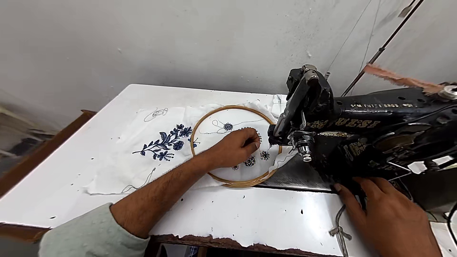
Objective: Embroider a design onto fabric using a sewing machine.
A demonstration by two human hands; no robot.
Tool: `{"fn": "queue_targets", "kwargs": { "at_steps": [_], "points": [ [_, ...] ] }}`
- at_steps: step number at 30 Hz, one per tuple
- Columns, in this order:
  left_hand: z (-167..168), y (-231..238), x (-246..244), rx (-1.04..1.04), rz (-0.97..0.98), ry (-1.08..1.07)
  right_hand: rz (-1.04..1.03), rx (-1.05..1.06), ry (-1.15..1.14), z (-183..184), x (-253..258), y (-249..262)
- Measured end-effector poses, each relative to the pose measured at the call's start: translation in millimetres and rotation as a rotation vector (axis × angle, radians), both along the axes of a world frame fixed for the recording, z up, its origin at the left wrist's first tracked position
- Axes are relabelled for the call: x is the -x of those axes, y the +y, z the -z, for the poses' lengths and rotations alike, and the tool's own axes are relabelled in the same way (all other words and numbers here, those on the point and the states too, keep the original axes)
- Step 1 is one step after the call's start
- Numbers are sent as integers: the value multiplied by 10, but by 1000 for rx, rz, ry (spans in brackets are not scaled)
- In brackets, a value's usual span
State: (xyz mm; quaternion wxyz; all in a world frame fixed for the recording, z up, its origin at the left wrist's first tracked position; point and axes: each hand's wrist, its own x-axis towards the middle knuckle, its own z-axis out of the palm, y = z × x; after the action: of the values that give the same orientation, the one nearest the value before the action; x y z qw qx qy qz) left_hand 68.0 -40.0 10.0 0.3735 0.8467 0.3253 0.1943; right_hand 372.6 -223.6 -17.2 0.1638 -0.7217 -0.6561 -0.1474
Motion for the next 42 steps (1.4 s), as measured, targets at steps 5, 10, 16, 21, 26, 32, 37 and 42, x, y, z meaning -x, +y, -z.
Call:
{"fn": "queue_targets", "kwargs": {
  "at_steps": [5,10,16,21,26,32,37,42],
  "points": [
    [-5,47,35,79,-24,-65,-1,25,-22,-39,-15,-47],
    [12,63,41,-19,-141,-165,3,26,51,-228,127,-91],
    [79,130,78,-328,-20,-145,-214,117,539,-377,595,-53],
    [111,34,-1,-432,164,113,-273,121,624,-127,938,351],
    [144,-11,-69,-557,163,209,-218,171,505,-96,1103,628],
    [181,14,-68,-559,210,214,-187,144,450,-53,1123,676],
    [159,18,-62,-539,215,227,-194,140,383,-62,1146,714],
    [111,42,-40,-455,206,191,-217,99,416,-24,1126,690]
  ]
}}
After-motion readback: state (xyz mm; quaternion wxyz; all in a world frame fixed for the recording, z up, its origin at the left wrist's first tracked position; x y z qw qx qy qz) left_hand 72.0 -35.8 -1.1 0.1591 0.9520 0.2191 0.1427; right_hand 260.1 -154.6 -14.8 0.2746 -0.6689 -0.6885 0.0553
